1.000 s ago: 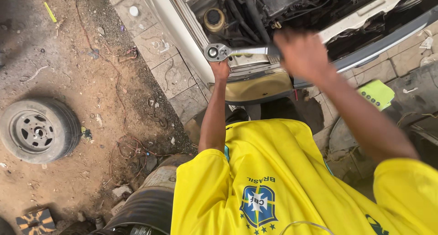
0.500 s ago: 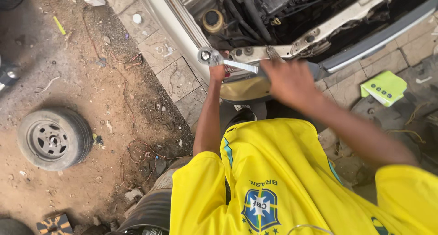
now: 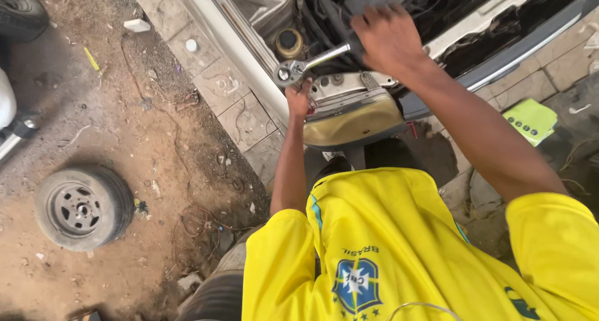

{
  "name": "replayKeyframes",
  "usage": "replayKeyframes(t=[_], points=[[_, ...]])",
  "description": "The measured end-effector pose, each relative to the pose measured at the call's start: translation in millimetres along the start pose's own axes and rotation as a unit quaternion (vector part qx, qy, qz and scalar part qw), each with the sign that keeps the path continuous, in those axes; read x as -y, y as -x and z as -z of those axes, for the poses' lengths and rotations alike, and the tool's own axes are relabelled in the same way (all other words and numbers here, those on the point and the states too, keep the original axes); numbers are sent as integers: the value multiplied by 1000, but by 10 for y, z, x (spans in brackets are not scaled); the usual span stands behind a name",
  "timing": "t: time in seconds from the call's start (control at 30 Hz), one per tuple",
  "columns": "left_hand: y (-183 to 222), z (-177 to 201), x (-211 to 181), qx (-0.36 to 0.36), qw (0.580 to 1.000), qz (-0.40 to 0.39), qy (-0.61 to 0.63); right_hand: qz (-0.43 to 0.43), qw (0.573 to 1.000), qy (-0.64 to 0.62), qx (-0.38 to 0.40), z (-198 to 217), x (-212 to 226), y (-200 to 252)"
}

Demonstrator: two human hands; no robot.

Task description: The person uses a screwdriver and a socket wrench to loosen and remove bolts from the engine bay of a car.

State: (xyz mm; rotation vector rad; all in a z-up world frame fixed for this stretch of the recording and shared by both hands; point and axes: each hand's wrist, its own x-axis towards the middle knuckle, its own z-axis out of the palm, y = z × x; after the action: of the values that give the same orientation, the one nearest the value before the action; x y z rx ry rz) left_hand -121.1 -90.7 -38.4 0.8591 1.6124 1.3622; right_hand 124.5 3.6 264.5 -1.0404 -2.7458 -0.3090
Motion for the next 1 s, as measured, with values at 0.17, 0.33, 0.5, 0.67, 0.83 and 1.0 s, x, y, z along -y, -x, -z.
replayKeyframes(t=[0.17, 0.33, 0.5, 0.67, 0.83, 1.0], points=[[-129, -41, 145, -38, 998, -41, -16, -175, 938, -153, 255, 401, 781, 607], [-43, -169, 144, -64, 993, -45, 93, -187, 911, -302, 209, 521, 1398, 905], [81, 132, 65, 1, 984, -145, -106, 11, 956, -207, 205, 574, 974, 794], [88, 94, -25, -6, 999, 30, 18, 90, 995, -33, 39, 441, 410, 154], [110, 65, -104, 3, 997, 73, -28, 104, 988, -57, -96, 126, 52, -710], [36, 4, -168, -29, 996, -46, 74, 61, 994, -44, -73, 110, 155, -741]])
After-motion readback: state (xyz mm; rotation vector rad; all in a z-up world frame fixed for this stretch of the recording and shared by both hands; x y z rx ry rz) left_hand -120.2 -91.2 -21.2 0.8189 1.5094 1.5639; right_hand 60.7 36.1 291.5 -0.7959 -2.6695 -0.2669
